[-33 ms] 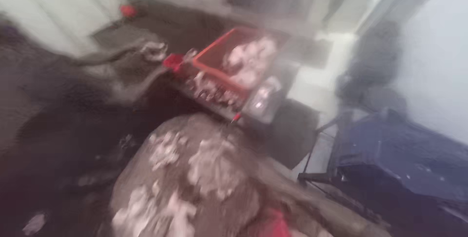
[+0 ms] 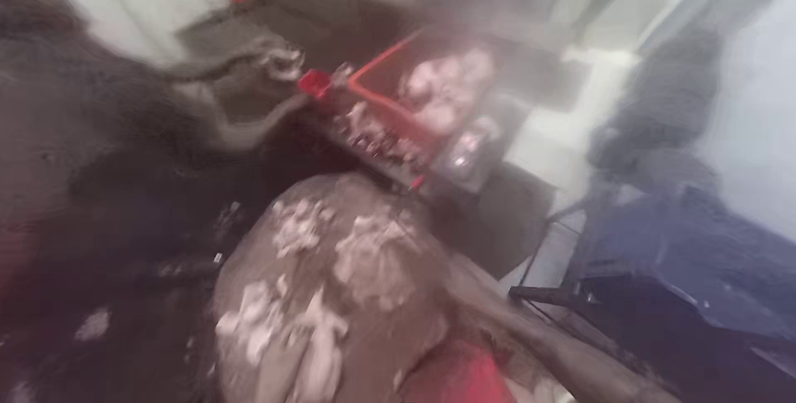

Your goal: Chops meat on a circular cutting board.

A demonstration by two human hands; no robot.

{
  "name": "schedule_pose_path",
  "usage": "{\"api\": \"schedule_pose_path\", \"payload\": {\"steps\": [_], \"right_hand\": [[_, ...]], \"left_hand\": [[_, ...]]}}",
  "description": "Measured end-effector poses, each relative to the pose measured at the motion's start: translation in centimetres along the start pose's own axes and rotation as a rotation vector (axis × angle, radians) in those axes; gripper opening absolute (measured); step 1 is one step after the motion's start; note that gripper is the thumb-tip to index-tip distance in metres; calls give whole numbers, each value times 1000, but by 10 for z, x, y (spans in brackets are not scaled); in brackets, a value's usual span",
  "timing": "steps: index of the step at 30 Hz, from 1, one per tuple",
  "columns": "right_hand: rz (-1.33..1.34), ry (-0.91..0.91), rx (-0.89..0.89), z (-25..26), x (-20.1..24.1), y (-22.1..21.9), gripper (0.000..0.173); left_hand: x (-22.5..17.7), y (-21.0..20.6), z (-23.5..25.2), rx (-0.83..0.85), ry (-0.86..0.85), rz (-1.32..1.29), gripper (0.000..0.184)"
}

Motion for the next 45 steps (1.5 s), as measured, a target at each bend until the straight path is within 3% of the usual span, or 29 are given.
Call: {"api": "schedule_pose_path", "payload": {"steps": [1, 2, 6, 8, 11, 13, 15, 18, 21, 23, 25, 27, 29, 31, 34, 36, 41, 45], "right_hand": [[27, 34, 25, -11, 0, -15, 59], [80, 40, 50, -22, -4, -38, 55], [134, -39, 63, -63, -29, -117, 51], [94, -83, 41, -81, -54, -154, 55], [36, -158, 47, -96, -84, -188, 59], [-46, -154, 40, -102, -95, -196, 60], [-121, -125, 35, -100, -95, -191, 61], [-213, -84, 51, -96, -87, -180, 58], [-318, -97, 113, -96, -70, -169, 61], [-341, -88, 153, -92, -64, -163, 65], [-353, -48, 178, -88, -62, -158, 65], [-339, -18, 202, -82, -61, -152, 64], [-302, -41, 224, -83, -62, -151, 64], [-336, -41, 251, -83, -56, -147, 65], [-462, 3, 283, -78, -50, -141, 68], [-502, 20, 286, -75, -49, -140, 69], [-457, 11, 279, -69, -53, -143, 69], [-458, -8, 231, -72, -54, -145, 66]], "left_hand": [[32, -17, 11, -34, -231, -94, 36], [58, -35, 20, -44, -358, -176, 34], [62, -67, 31, 109, -561, -416, 44], [80, -48, 9, -40, -555, -594, 39], [155, -34, -12, -330, -390, -683, 34], [206, -53, -21, -233, -227, -660, 39], [226, -79, -26, -93, -125, -700, 43], [217, -106, -38, 56, 6, -827, 40], [221, -143, -43, 108, 208, -1176, 19], [207, -160, -48, 238, 237, -1409, 16], [187, -160, -57, 273, 270, -1529, 17], [163, -137, -69, 190, 262, -1596, 19], [145, -103, -82, 73, 200, -1584, 23], [139, -82, -85, 7, 164, -1364, 24], [162, -104, -74, 22, 187, -882, 32], [177, -120, -70, -15, 211, -743, 32], [177, -129, -85, 92, 224, -1020, 38], [210, -112, -73, -52, 243, -1215, 35]]}}
Point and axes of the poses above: each hand's wrist, its own z-axis towards the middle knuckle, its own y-axis out of the back of the hand, x = y × z, the point moved 4 cm from there along z, towards the middle knuckle, and after that the axes turned 15 degrees about -y, right-handed, at the moved point
